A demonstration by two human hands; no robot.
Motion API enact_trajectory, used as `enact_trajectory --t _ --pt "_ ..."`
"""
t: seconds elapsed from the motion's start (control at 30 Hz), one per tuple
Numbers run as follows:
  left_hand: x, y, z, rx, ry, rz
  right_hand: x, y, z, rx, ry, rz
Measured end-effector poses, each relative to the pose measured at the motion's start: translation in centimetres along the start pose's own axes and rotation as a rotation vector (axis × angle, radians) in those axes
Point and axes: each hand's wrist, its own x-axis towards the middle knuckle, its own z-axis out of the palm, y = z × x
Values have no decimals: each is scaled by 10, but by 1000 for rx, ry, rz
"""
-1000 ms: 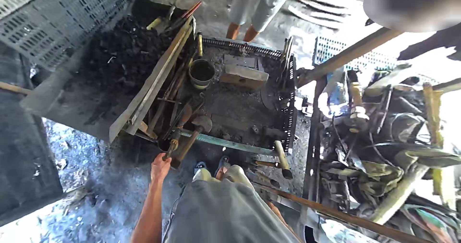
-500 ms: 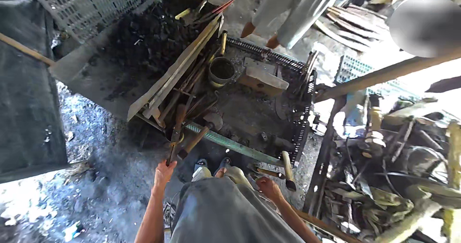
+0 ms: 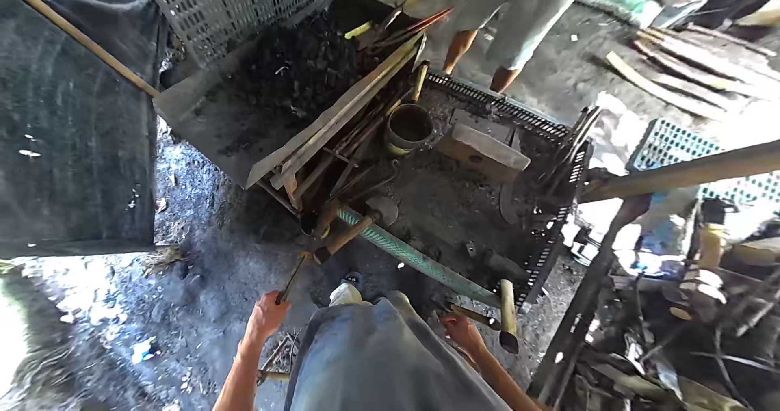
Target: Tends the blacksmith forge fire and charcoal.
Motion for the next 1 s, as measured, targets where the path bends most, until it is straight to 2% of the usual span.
enact_trajectory --t 0.13,0.27,0.33,0.5,0.63,0.73,0.9,1.0 --pt "-18 21 27 -228 59 -48 12 17 -9 4 2 17" --pt "-29 66 20 -369 12 20 6 21 -16 49 34 -33" --pt "-33 70 21 -317 -50 -19 -1 28 -14 65 33 -76" --pt "-38 62 49 -57 123 -35 -17 76 10 157 -4 -4" --pt "-42 73 77 -159 170 -13 -33 124 31 102 -95 115" --pt "-43 80 83 -172 178 -37 -44 147 38 84 -123 144" --pt "-41 95 78 -134 177 -42 -40 149 31 106 -81 135" --pt "-33 107 80 -90 188 51 -36 135 24 167 -20 143"
